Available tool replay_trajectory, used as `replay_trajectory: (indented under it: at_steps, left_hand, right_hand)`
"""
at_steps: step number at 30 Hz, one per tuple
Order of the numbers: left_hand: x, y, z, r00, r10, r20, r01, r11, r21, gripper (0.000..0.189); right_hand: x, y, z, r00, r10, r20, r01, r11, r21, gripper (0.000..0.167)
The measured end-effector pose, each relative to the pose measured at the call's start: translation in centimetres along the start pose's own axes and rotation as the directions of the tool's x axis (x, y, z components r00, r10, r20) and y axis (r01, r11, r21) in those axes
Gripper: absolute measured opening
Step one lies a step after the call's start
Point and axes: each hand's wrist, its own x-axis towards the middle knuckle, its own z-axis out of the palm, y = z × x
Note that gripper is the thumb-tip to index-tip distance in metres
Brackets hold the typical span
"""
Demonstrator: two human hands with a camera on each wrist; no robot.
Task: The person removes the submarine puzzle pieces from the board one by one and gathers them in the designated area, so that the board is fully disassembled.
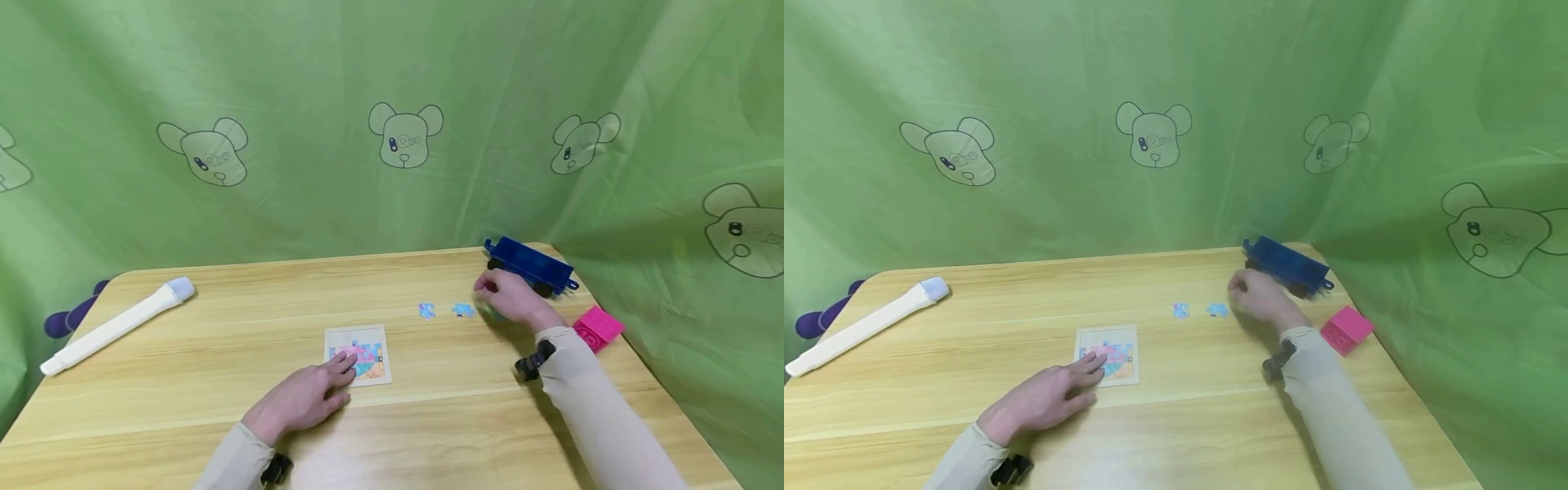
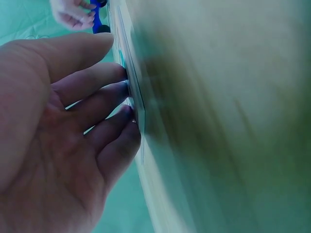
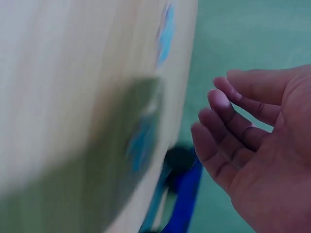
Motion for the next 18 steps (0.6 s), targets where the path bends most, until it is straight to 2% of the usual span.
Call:
replay_trajectory:
  at_steps: [4,7,12,18]
  left_hand:
    - [0.0,0.1,0.0,1.000,-0.006,0.006,0.006,1.000,0.013,0.046]
    - [0.0,0.2,0.0,1.000,-0.013,0.010,0.013,1.000,0.023,0.047]
    - [0.0,0.3,0.0,1.000,-0.005,0.010,0.005,0.998,0.056,0.048]
    - [-0.2,0.4,-0.1,1.000,0.022,-0.003,-0.021,0.997,0.076,0.046]
  right_hand:
    - [0.6,-3.9,1.4,0.994,-0.095,0.048,0.094,0.995,0.021,0.014]
    - [1.0,-6.8,2.8,0.982,-0.160,0.104,0.156,0.987,0.048,0.012]
    - [1.7,-10.6,5.3,0.955,-0.233,0.185,0.220,0.972,0.088,0.012]
    - [2.3,-14.1,8.1,0.912,-0.316,0.261,0.287,0.947,0.143,0.010]
